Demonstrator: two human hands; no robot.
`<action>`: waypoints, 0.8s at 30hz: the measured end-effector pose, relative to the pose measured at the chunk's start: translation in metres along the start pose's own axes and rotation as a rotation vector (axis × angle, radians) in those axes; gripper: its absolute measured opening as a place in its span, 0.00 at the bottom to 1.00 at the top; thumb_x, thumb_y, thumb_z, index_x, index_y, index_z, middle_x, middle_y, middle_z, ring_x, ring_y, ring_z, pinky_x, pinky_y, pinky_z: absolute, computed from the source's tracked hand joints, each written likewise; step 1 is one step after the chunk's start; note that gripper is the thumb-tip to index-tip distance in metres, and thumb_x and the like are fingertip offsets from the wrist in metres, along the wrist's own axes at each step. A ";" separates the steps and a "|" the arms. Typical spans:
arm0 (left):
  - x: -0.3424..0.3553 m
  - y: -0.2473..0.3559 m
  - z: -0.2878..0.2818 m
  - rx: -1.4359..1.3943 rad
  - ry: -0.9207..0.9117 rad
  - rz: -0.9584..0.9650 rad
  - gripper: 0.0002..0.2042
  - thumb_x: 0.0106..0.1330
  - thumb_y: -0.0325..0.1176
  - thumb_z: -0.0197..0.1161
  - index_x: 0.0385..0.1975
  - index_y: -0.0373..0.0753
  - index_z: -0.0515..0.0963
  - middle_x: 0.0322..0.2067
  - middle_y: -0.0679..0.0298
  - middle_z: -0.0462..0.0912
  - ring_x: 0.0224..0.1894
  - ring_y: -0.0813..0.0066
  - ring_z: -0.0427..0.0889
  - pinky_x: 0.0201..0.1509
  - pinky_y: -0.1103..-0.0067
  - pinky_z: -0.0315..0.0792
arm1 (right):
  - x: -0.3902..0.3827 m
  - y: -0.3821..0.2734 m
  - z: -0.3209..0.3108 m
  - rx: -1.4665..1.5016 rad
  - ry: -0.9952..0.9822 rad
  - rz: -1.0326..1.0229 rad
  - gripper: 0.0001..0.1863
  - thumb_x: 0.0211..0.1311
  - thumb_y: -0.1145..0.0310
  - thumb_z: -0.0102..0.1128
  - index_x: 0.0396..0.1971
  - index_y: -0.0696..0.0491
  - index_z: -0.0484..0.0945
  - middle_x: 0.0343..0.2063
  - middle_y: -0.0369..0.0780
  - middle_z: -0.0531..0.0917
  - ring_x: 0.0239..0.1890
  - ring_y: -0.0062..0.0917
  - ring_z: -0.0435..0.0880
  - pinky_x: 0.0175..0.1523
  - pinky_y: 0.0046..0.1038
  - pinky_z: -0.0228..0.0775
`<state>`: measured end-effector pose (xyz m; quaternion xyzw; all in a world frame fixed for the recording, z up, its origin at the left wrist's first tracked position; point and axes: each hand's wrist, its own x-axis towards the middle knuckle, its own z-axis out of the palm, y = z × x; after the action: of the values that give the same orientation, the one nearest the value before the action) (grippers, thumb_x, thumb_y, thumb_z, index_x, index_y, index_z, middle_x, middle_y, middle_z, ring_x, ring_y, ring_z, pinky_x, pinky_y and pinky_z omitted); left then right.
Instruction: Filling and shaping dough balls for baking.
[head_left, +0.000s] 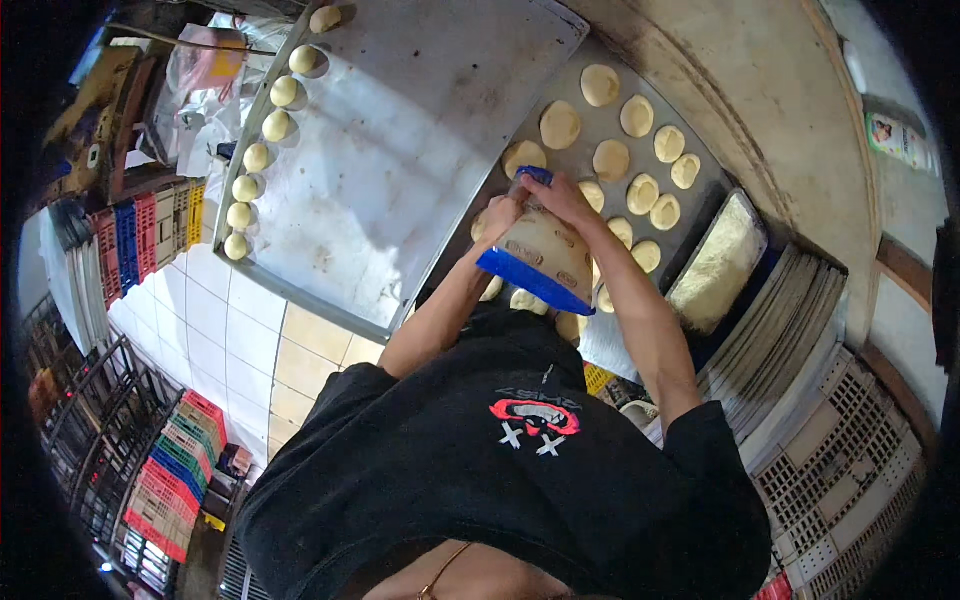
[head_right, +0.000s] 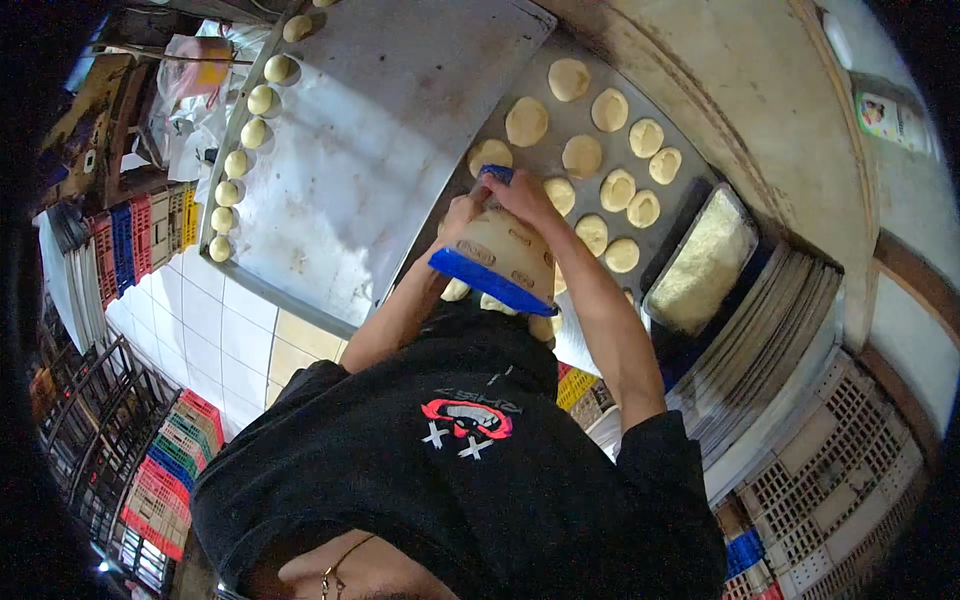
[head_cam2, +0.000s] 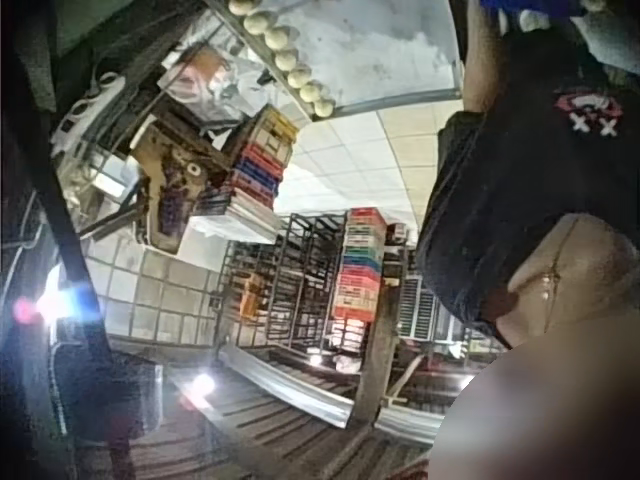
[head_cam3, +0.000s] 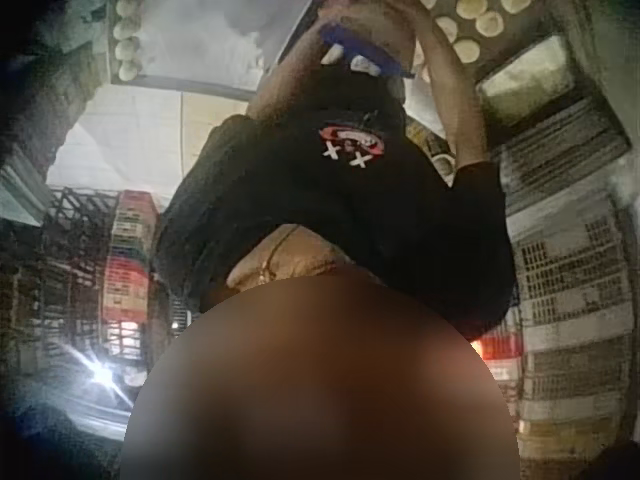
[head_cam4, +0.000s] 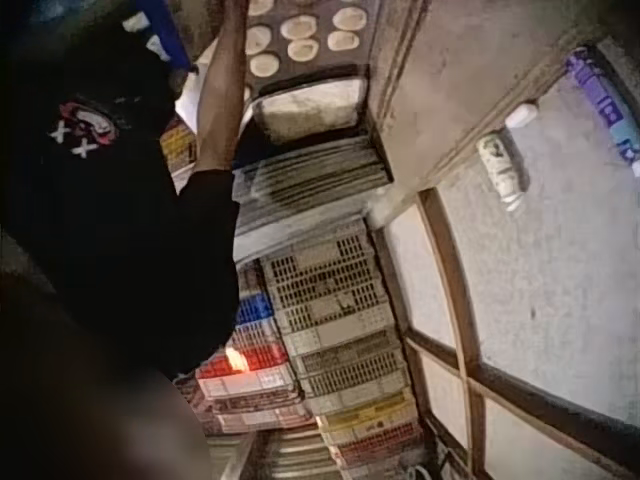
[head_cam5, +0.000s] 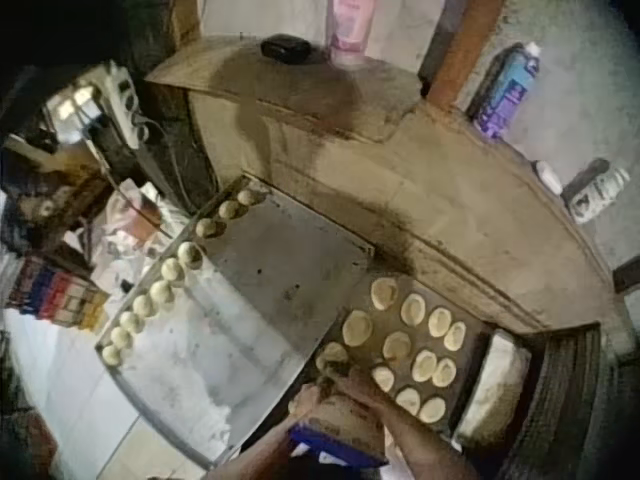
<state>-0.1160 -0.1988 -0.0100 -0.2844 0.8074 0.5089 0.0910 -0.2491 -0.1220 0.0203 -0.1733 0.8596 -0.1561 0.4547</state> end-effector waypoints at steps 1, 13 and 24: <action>-0.003 0.011 -0.004 0.007 -0.016 0.010 0.13 0.68 0.40 0.54 0.43 0.40 0.79 0.31 0.49 0.83 0.32 0.54 0.83 0.34 0.67 0.74 | 0.001 0.009 0.003 0.013 0.009 0.011 0.34 0.56 0.37 0.59 0.35 0.59 0.83 0.31 0.46 0.85 0.38 0.32 0.85 0.43 0.35 0.74; -0.092 0.028 -0.016 -1.145 -0.696 -0.329 0.26 0.73 0.55 0.43 0.52 0.36 0.73 0.44 0.57 0.82 0.43 0.67 0.81 0.51 0.73 0.73 | -0.214 0.030 -0.002 1.497 -0.029 0.131 0.22 0.68 0.45 0.51 0.44 0.51 0.74 0.31 0.32 0.81 0.30 0.21 0.80 0.34 0.25 0.73; -0.211 -0.033 0.040 -0.135 -1.094 -0.104 0.29 0.75 0.52 0.41 0.65 0.35 0.62 0.64 0.51 0.65 0.68 0.60 0.60 0.71 0.71 0.55 | -0.225 0.257 0.044 2.155 -1.128 -0.893 0.12 0.73 0.59 0.44 0.33 0.51 0.61 0.20 0.39 0.76 0.24 0.28 0.80 0.31 0.27 0.73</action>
<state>0.0698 -0.0974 0.0380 -0.0236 0.5929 0.6279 0.5036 -0.1340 0.2006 0.0507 -0.0336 -0.1392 -0.8086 0.5706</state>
